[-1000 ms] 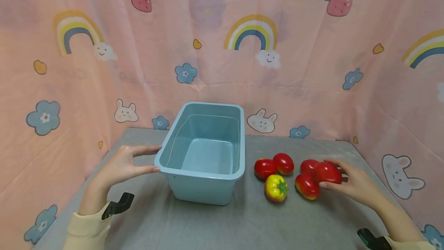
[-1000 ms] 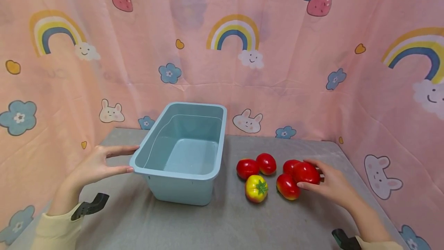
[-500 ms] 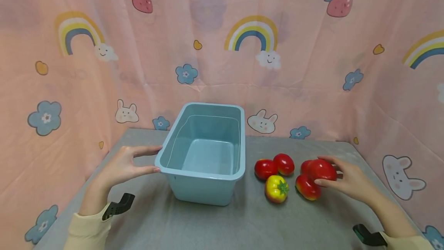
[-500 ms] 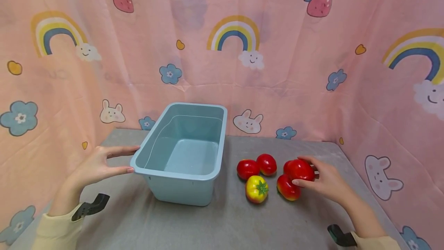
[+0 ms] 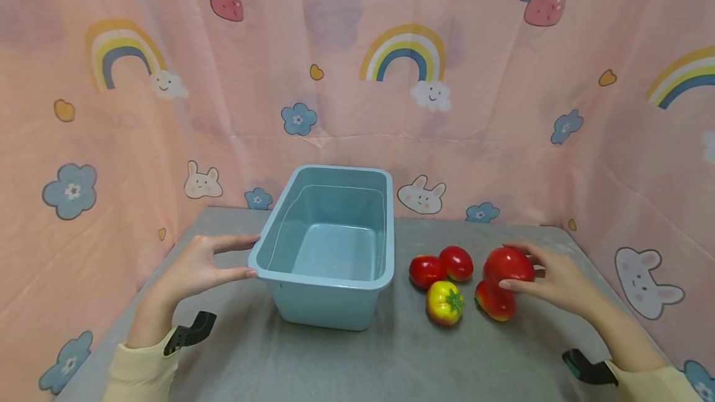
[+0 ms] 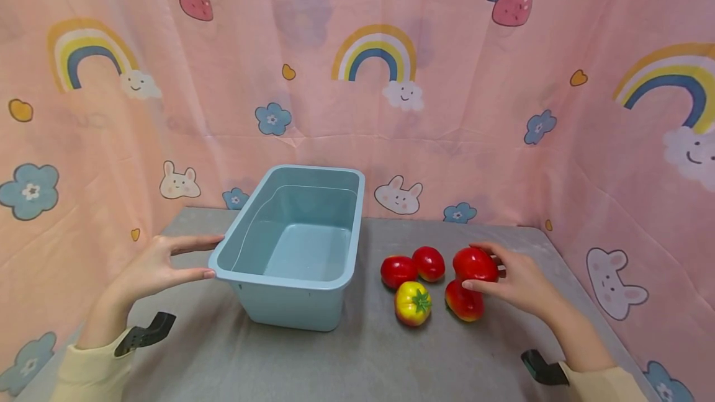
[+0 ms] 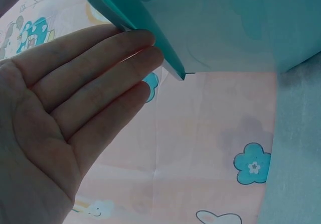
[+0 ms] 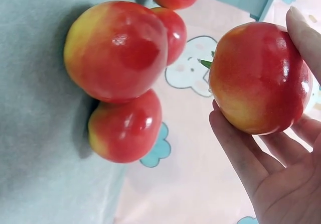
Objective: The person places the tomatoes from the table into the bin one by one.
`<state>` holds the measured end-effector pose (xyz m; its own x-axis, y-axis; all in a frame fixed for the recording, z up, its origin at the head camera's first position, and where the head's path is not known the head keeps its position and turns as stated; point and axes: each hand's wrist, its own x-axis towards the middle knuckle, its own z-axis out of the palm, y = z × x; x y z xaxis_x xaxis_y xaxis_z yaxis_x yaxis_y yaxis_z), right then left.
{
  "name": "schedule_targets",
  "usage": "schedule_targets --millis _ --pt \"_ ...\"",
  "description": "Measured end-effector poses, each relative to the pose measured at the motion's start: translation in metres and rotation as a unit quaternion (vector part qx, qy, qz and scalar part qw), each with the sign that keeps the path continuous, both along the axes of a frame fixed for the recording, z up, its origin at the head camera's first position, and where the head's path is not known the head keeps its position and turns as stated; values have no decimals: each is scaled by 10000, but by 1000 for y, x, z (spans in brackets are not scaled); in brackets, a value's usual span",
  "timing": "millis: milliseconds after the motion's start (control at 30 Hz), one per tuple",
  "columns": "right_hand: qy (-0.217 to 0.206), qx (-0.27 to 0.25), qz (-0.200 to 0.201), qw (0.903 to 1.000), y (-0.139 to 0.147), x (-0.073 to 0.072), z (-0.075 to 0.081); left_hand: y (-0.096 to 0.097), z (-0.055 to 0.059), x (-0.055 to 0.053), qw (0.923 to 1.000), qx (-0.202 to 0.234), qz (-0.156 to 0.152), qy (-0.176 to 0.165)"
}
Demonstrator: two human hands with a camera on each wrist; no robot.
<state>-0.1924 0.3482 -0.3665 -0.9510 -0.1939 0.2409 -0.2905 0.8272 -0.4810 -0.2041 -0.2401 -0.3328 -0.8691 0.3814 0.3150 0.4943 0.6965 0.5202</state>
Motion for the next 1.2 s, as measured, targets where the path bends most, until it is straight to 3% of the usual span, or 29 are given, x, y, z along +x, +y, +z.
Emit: schedule_targets --millis 567,933,1200 --pt "413 72 156 9990 -6 -3 21 -1 0 -2 9998 -58 -89 175" --pt "650 69 350 9972 -14 -6 34 -1 1 -2 9999 -64 -66 103" --pt "528 47 312 9981 -22 -8 43 0 2 -2 9999 -14 -133 61"
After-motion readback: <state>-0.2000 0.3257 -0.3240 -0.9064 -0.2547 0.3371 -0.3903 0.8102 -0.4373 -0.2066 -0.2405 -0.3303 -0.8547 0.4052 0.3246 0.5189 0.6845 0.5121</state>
